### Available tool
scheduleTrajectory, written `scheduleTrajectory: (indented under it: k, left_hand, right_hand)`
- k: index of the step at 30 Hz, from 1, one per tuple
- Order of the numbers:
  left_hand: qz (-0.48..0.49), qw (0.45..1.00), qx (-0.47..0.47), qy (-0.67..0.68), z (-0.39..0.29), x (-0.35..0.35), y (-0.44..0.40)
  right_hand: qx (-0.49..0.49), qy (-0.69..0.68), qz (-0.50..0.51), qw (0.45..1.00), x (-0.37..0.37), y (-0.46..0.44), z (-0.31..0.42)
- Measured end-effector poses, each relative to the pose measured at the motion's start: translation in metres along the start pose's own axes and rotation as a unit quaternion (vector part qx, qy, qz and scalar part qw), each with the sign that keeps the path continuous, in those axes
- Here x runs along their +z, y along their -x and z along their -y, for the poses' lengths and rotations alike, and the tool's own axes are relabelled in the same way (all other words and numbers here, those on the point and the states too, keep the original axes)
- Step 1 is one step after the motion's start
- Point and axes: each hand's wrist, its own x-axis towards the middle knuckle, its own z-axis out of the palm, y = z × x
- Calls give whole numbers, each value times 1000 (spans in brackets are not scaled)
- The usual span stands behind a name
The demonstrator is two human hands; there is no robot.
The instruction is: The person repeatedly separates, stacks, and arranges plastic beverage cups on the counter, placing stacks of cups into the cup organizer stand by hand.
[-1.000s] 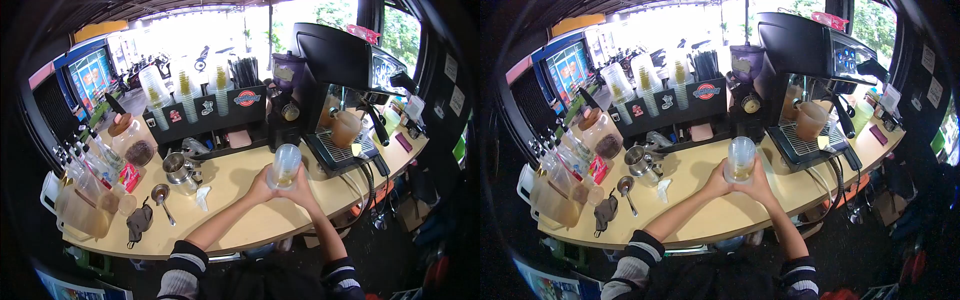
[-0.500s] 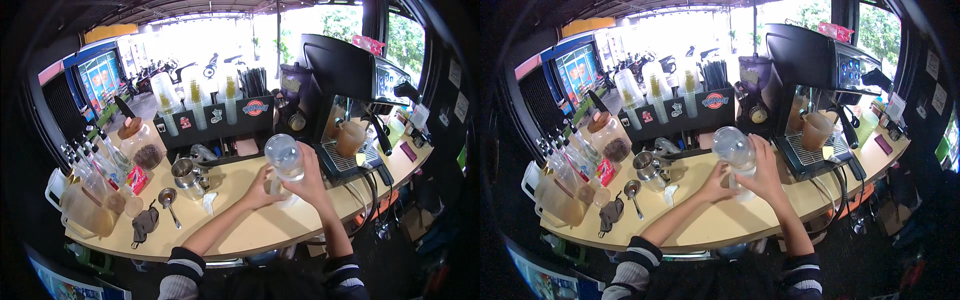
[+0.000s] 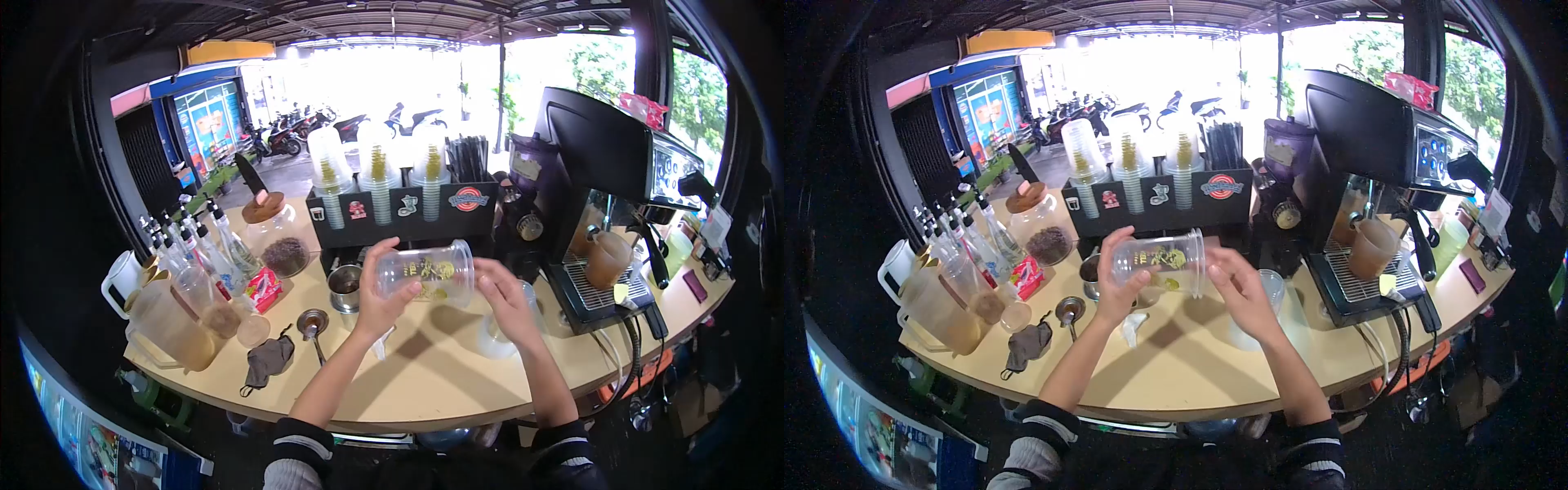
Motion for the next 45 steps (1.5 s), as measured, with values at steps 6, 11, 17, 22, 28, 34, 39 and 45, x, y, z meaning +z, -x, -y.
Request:
scheduleTrajectory:
  k: [6, 11, 17, 22, 28, 34, 39, 45]
  left_hand:
    - [30, 999, -3, 32, -10, -14, 8]
    - [-20, 999, 10, -41, -8, -28, 14]
    - [-94, 983, -135, 81, -1, -31, 20]
    - [-116, 967, -182, 133, -2, -28, 22]
    - [-105, 972, -190, 89, 0, -26, 22]
    - [-76, 974, -215, 9, -4, -21, 18]
    - [-20, 970, -236, -56, -10, -36, 3]
    - [-79, 983, 43, -161, -35, -45, -68]
  right_hand:
    - [97, -136, 5, 986, 26, -9, 2]
    - [44, -78, 22, 996, 41, -10, -2]
    - [-15, -12, 24, 1000, 51, -10, -11]
    - [-25, 16, 8, 1000, 53, -10, -15]
    - [8, 25, -10, 1000, 49, -7, -16]
    - [23, -6, 19, 1000, 46, -3, -22]
    - [22, -6, 57, 998, 35, -12, -7]
    - [-11, 262, 130, 956, -1, -68, 31]
